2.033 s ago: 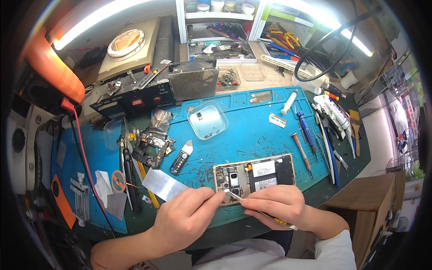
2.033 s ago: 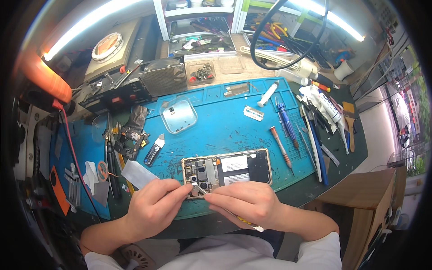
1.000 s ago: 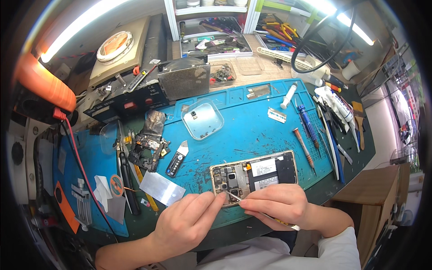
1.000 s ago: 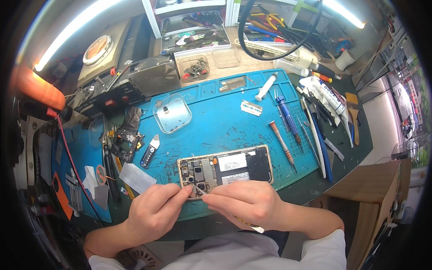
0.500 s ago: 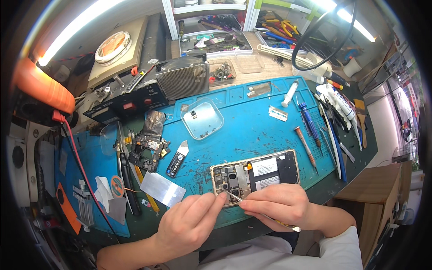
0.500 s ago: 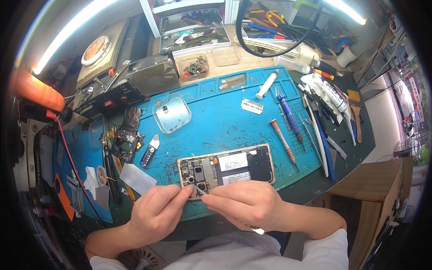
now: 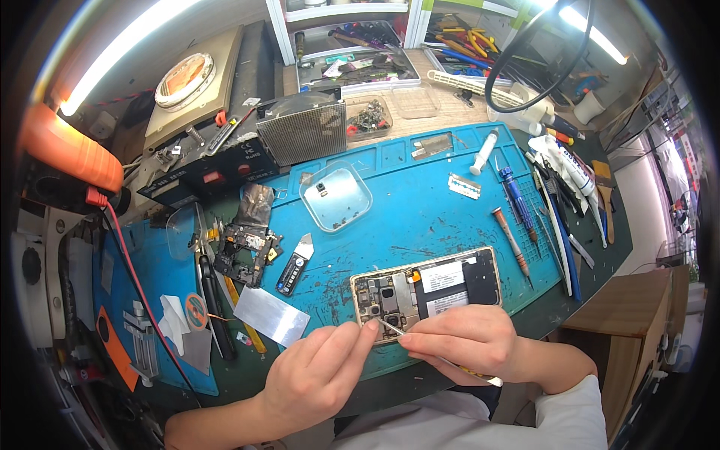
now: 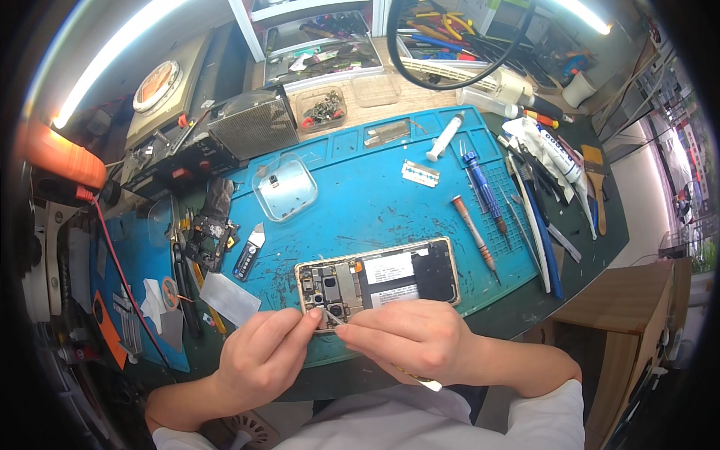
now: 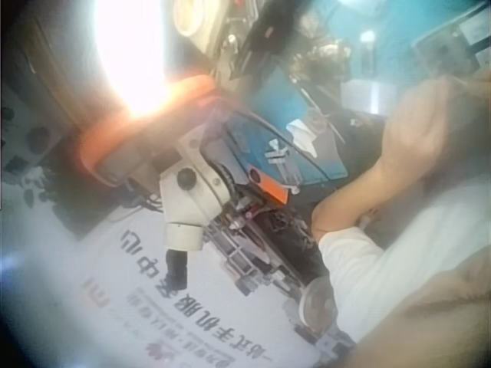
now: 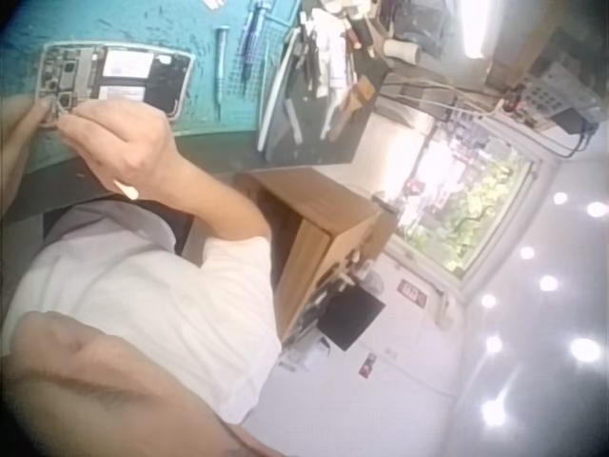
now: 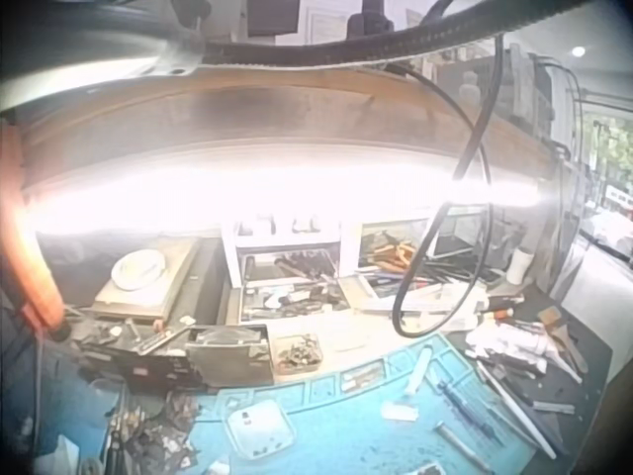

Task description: The person uses tweezers and a spudger to remove and reposition small components inside a disassembled smartphone. They handle the camera module and internal connectors, then place the back cover onto the device.

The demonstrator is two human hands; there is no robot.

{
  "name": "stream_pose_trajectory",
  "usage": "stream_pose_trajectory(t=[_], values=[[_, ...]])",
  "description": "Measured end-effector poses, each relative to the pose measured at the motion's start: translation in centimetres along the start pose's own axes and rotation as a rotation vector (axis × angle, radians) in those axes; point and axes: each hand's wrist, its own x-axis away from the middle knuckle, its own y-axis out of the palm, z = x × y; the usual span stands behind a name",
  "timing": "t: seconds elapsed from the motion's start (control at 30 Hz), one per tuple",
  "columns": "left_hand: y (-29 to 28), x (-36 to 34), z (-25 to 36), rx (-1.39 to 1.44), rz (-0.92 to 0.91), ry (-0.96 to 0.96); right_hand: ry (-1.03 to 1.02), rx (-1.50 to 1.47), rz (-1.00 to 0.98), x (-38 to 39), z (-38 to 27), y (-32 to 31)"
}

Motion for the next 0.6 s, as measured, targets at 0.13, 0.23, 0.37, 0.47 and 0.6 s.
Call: stream_pose_trajectory(t=[0.13, 0.23, 0.37, 0.47, 0.6], values=[[-0.13, -0.15, 0.18, -0.012, -0.002, -0.004, 0.003, 0.012, -0.009, -0.1, -0.11, -0.11], [-0.12, -0.15, 0.19, -0.016, 0.0, -0.004, 0.01, 0.004, -0.014, -0.16, -0.15, -0.13], [-0.17, -0.26, 0.3, -0.014, -0.004, -0.012, 0.016, -0.004, -0.001, -0.15, -0.1, 0.01], [-0.33, -0.23, 0.4, -0.012, -0.017, -0.021, 0.022, -0.017, 0.008, -0.21, -0.12, 0.09], [0.17, -0.13, 0.4, -0.012, 0.006, -0.019, 0.019, -0.004, -0.002, -0.07, -0.1, 0.05]])
